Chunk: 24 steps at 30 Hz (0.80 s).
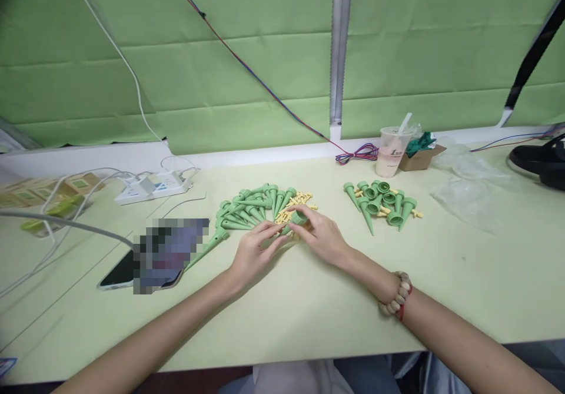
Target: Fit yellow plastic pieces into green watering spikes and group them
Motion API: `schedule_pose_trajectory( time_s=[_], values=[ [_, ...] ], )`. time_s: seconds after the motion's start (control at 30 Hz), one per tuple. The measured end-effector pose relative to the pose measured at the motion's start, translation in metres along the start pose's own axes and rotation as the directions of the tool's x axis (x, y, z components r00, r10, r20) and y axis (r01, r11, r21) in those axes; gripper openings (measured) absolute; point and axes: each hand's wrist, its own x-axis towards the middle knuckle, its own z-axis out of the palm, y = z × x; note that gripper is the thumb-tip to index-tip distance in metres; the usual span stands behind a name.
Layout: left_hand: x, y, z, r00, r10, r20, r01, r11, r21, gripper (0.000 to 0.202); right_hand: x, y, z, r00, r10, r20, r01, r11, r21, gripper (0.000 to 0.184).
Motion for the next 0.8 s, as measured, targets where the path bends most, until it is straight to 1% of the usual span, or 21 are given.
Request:
schedule_pose_trajectory(
  time_s=[0.03, 0.07, 0.1, 0.17, 0.23, 0.27, 0.3, 0.37, 0.4, 0.47, 0.53, 0.6, 0.73, 0.8],
  values=[
    [0.000, -0.001, 0.000, 1.000, -0.009, 0.021, 0.006, 0.992, 0.129, 0.033, 0.004, 0.003, -0.004, 0.998, -0.016, -0.056, 0.014, 0.999, -0.034, 0.038],
    [0.000, -0.002, 0.000, 0.999, -0.026, 0.031, 0.017, 0.962, 0.271, 0.039, 0.008, 0.008, -0.009, 0.991, -0.033, -0.129, 0.024, 0.997, -0.072, 0.038],
    [-0.001, -0.004, 0.000, 0.998, -0.048, 0.030, 0.032, 0.912, 0.409, 0.046, 0.013, 0.014, -0.016, 0.968, -0.047, -0.247, 0.017, 0.992, -0.122, 0.038],
    [-0.003, -0.007, 0.002, 0.988, -0.153, -0.028, 0.137, 0.773, 0.620, 0.061, 0.022, 0.029, -0.035, 0.891, -0.095, -0.444, -0.025, 0.966, -0.256, 0.035],
    [-0.004, -0.009, 0.002, 0.961, -0.268, -0.061, 0.226, 0.648, 0.727, 0.069, 0.028, 0.047, -0.056, 0.806, -0.164, -0.569, -0.075, 0.925, -0.373, 0.032],
    [-0.005, -0.010, 0.001, 0.948, -0.312, -0.064, 0.249, 0.600, 0.760, 0.068, 0.029, 0.056, -0.066, 0.760, -0.198, -0.619, -0.105, 0.902, -0.418, 0.031],
    [-0.005, -0.011, 0.000, 0.933, -0.354, -0.062, 0.265, 0.560, 0.785, 0.066, 0.030, 0.065, -0.076, 0.726, -0.226, -0.650, -0.135, 0.879, -0.457, 0.029],
    [-0.005, -0.012, -0.003, 0.901, -0.430, -0.058, 0.289, 0.495, 0.820, 0.058, 0.029, 0.083, -0.093, 0.676, -0.238, -0.697, -0.213, 0.843, -0.494, 0.027],
    [-0.005, -0.012, -0.005, 0.884, -0.463, -0.063, 0.302, 0.463, 0.833, 0.055, 0.028, 0.091, -0.100, 0.670, -0.226, -0.707, -0.237, 0.838, -0.492, 0.027],
    [-0.005, -0.011, -0.007, 0.856, -0.511, -0.079, 0.323, 0.410, 0.853, 0.050, 0.027, 0.105, -0.108, 0.676, -0.194, -0.711, -0.254, 0.844, -0.473, 0.027],
    [-0.007, -0.010, -0.008, 0.845, -0.529, -0.073, 0.319, 0.390, 0.864, 0.050, 0.026, 0.114, -0.112, 0.686, -0.163, -0.709, -0.267, 0.850, -0.454, 0.027],
    [-0.008, -0.008, -0.008, 0.853, -0.520, -0.041, 0.290, 0.408, 0.866, 0.053, 0.025, 0.120, -0.113, 0.709, -0.132, -0.692, -0.278, 0.850, -0.448, 0.027],
    [-0.009, -0.005, -0.006, 0.892, -0.453, 0.003, 0.239, 0.476, 0.846, 0.058, 0.024, 0.122, -0.111, 0.772, -0.076, -0.631, -0.301, 0.831, -0.468, 0.028],
    [-0.008, -0.005, -0.007, 0.908, -0.420, 0.011, 0.223, 0.505, 0.834, 0.059, 0.024, 0.120, -0.111, 0.787, -0.046, -0.615, -0.326, 0.816, -0.477, 0.031]
  ],
)
